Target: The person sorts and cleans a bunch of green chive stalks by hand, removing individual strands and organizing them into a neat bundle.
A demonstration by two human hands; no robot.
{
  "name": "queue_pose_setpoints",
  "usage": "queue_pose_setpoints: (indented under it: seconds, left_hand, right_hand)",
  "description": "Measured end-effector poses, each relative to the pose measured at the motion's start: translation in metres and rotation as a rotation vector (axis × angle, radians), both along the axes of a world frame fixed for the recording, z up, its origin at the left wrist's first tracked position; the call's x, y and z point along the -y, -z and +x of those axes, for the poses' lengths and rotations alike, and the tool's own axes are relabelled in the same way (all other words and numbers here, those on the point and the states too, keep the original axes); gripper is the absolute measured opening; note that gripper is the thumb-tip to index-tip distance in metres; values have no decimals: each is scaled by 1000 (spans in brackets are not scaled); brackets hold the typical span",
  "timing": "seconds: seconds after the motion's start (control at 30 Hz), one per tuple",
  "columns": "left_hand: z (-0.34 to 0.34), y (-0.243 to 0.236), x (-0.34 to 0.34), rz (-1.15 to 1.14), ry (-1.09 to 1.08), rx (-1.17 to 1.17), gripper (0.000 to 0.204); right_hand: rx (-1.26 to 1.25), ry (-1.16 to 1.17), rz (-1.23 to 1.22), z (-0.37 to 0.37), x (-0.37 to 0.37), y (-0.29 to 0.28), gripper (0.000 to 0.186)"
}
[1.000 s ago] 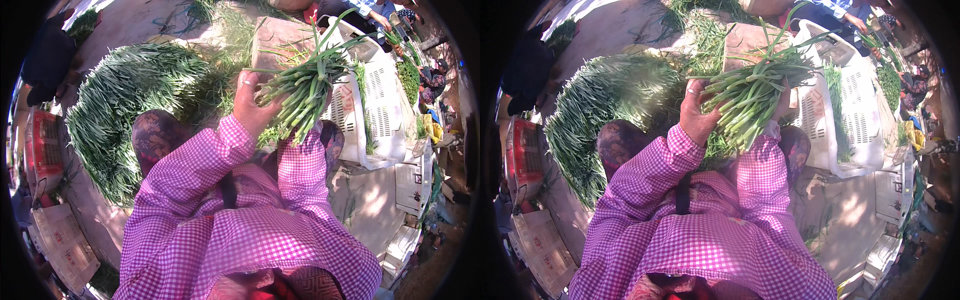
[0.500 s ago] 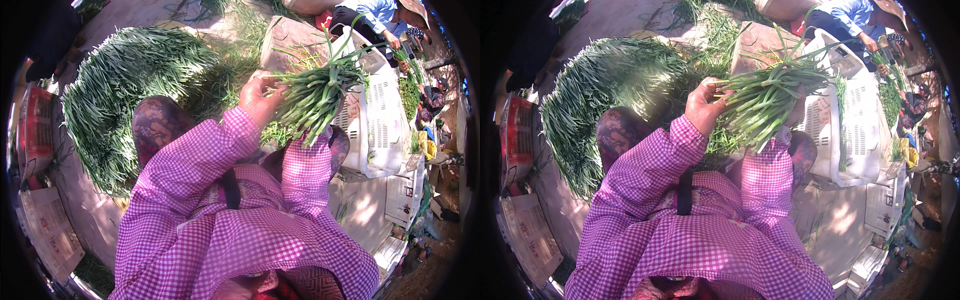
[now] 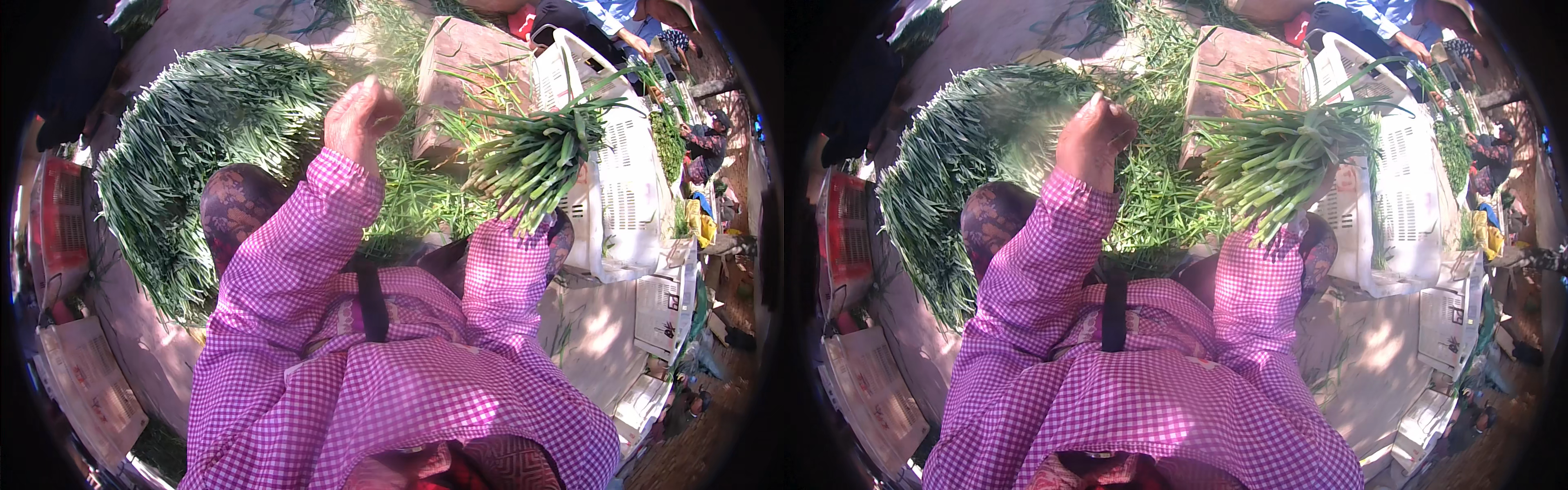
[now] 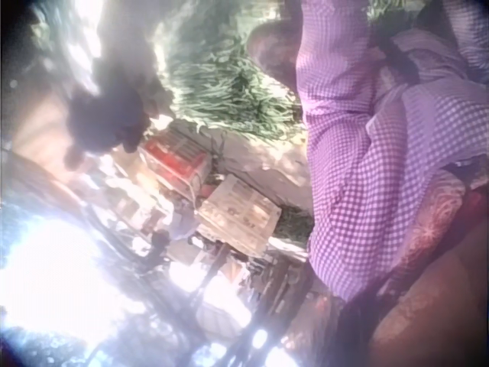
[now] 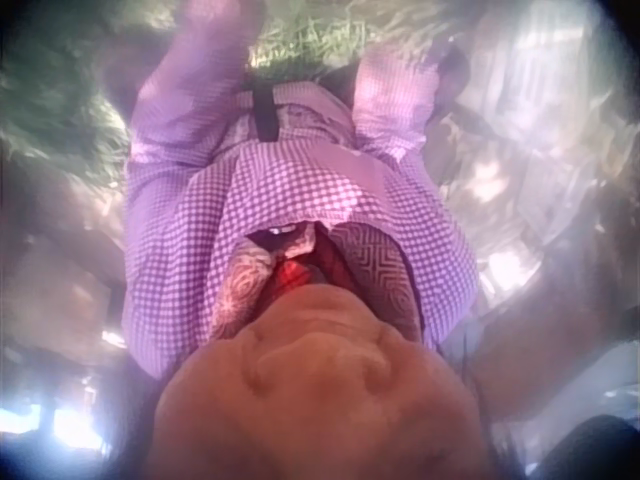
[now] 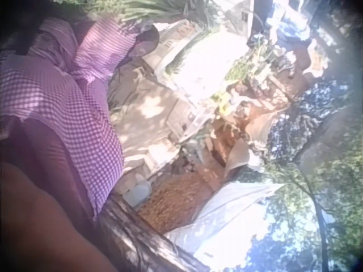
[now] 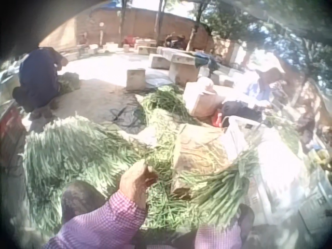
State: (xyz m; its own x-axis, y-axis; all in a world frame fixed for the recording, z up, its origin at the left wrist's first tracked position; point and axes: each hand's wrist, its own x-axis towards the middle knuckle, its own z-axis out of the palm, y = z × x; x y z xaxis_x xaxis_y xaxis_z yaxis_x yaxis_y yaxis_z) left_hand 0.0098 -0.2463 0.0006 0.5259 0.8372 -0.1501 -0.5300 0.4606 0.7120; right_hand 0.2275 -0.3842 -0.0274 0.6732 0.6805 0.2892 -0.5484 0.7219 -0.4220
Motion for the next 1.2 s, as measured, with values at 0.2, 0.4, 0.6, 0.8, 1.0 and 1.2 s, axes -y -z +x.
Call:
queue_pose_setpoints:
  seconds: [0.2,0.4,0.6,0.8,1.0,1.2]
  left_hand:
    - [-9,-31,15,906,-182,-74,14]
    - [-13,-49,23,1507,-158,-355,16]
    - [-18,-52,32,1603,-394,-309,34]
    - [-20,-50,34,1690,-465,-289,34]
    - [-13,-42,31,1706,-418,-470,39]
    - [-7,-34,26,1656,-377,-553,37]
  right_hand:
    - [-3,-48,5,-8,0,1,41]
    - [23,-149,11,-34,-11,-11,41]
    - [-43,-138,-87,-29,-16,6,39]
    - [-66,-167,-48,-32,-19,8,40]
    - [-166,-219,-63,-45,-21,5,40]
    - [-88,-215,-152,-50,-27,6,41]
